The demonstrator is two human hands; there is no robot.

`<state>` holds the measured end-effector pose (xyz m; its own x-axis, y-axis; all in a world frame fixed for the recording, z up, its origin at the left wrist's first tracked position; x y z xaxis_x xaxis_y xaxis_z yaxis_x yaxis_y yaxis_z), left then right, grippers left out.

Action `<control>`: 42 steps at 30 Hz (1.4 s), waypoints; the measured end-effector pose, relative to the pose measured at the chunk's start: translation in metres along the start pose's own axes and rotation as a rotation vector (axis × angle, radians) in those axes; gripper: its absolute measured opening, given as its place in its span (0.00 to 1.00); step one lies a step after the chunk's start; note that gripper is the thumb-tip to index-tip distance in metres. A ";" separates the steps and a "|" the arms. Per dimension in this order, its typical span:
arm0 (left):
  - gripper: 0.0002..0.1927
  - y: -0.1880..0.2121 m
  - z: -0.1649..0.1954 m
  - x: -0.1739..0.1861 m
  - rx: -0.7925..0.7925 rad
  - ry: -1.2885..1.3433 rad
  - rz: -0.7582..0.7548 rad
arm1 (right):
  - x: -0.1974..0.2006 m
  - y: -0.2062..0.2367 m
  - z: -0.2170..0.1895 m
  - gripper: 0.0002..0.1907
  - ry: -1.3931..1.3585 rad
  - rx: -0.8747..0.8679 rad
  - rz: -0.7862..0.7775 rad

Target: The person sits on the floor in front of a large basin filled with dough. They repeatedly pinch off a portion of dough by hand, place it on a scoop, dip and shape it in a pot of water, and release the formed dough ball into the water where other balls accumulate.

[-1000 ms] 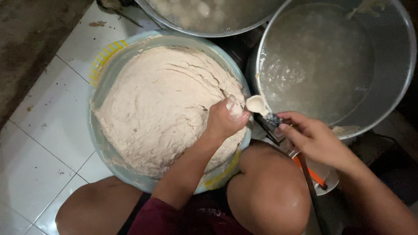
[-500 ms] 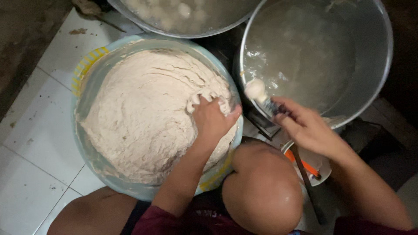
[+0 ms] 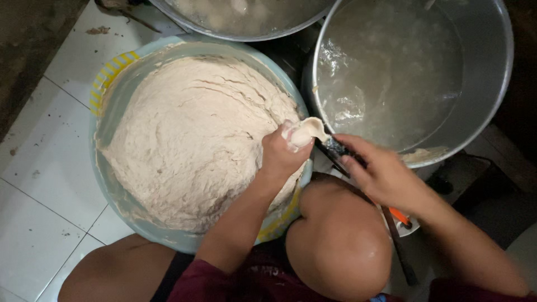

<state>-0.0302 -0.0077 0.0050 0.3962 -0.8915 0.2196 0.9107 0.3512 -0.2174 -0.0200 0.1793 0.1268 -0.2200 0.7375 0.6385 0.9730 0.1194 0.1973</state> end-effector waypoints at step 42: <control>0.47 -0.001 -0.004 0.018 0.113 -0.937 -0.544 | 0.010 -0.036 0.086 0.30 -0.169 -0.530 -0.041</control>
<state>-0.0248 -0.0252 0.0058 -0.1755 -0.3803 0.9080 0.9775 0.0421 0.2066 -0.0512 0.2397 0.0622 -0.2004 0.8407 0.5031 0.7866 -0.1681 0.5942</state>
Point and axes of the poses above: each hand's wrist, its own y-axis away from the middle knuckle, its own x-axis out of the back of the hand, z = x × y, the point moved 3 cm from there along -y, towards the middle knuckle, and after that the axes turned 15 degrees about z, right-handed, at the moved point
